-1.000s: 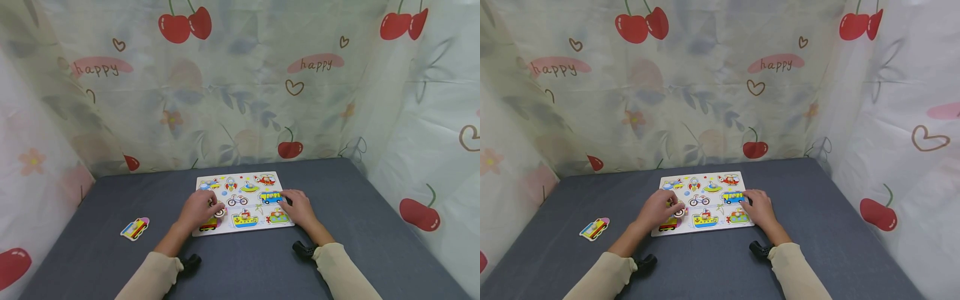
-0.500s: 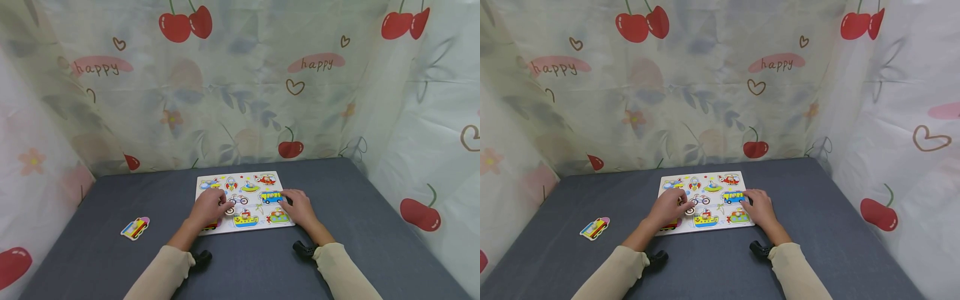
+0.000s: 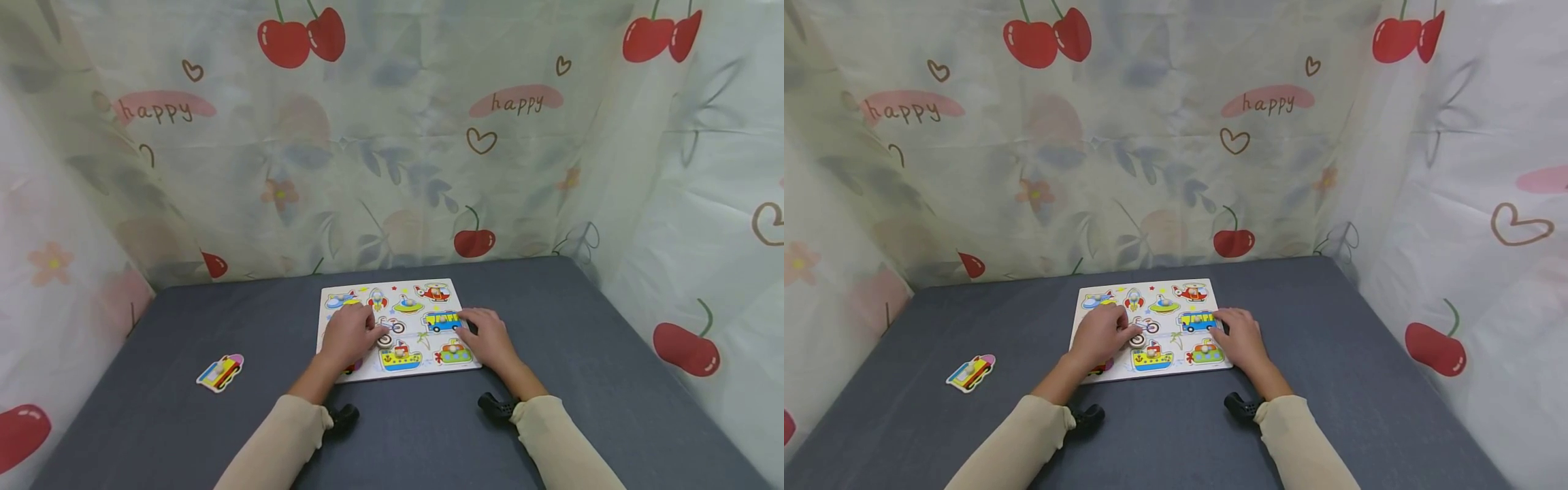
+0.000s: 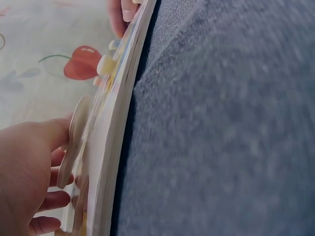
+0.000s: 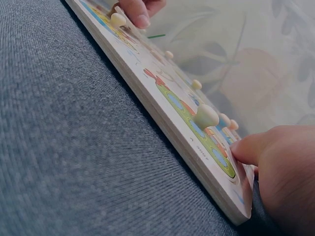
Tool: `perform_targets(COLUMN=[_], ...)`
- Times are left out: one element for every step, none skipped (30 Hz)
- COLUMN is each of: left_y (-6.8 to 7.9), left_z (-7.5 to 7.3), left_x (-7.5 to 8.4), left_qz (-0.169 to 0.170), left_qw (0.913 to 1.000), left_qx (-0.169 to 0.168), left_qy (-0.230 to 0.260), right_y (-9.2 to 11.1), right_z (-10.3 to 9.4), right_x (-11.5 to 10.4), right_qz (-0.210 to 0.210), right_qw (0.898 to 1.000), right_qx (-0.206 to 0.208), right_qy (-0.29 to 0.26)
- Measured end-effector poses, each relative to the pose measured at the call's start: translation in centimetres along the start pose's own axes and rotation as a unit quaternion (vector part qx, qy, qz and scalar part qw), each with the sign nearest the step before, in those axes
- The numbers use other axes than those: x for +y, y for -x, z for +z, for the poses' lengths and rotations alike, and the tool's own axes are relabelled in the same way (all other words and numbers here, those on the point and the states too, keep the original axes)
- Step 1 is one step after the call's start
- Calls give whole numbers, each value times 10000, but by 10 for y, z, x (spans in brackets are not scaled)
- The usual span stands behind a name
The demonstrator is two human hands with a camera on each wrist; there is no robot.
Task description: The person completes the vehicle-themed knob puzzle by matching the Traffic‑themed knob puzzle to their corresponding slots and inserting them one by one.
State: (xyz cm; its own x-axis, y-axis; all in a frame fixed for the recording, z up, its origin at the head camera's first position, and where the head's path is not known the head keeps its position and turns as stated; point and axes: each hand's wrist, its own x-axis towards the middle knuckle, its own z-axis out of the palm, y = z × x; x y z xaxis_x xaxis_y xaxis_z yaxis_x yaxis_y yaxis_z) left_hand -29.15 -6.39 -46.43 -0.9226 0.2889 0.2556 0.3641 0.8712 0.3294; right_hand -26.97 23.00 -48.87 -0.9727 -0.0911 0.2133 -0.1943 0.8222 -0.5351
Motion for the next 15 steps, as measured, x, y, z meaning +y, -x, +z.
perform_targets(left_y=[-1, -1, -2, -2, -3, -3, -3, -3, -3, -3, -3, -3, -3, -3, -3], left_z=[1, 2, 3, 4, 4, 5, 6, 6, 7, 7, 7, 7, 6, 6, 5], left_x=[1, 2, 2, 3, 4, 5, 5, 6, 6, 6, 6, 6, 6, 6, 5], left_qz=[-34, -64, -90, -113, -132, -153, -168, -182, -193, -202, -209, -222, -222, -224, -223], left_qw=[10000, 9999, 9997, 9996, 9993, 9991, 9989, 9987, 9985, 9985, 9985, 9985, 9986, 9988, 9989], left_qx=[18, 30, 35, 52, 67, 85, 112, 137, 158, 181, 194, 199, 189, 172, 143], left_qy=[-57, -126, -206, -272, -335, -386, -432, -463, -479, -481, -475, -463, -440, -408, -377], right_y=[0, 0, 0, 1, 1, 1, 1, 1, 1, 1, 1, 1, 1, 0, 0], right_z=[0, 0, -1, -1, -1, -1, -1, -1, -1, 0, 0, 0, 0, 0, 0], right_x=[0, 0, 0, -1, -1, -1, -1, -1, -1, -1, -1, 0, 0, 0, 0], right_qz=[4, 4, 4, 7, 4, 3, -1, -6, -9, -12, -16, -20, -27, -31, -35], right_qw=[10000, 10000, 10000, 10000, 10000, 10000, 10000, 10000, 10000, 10000, 10000, 10000, 10000, 10000, 10000], right_qx=[2, 6, 13, 15, 18, 25, 30, 31, 30, 30, 32, 35, 37, 40, 46], right_qy=[-4, -1, 0, 3, 8, 7, 10, 13, 13, 7, -1, -4, -10, -16, -22])
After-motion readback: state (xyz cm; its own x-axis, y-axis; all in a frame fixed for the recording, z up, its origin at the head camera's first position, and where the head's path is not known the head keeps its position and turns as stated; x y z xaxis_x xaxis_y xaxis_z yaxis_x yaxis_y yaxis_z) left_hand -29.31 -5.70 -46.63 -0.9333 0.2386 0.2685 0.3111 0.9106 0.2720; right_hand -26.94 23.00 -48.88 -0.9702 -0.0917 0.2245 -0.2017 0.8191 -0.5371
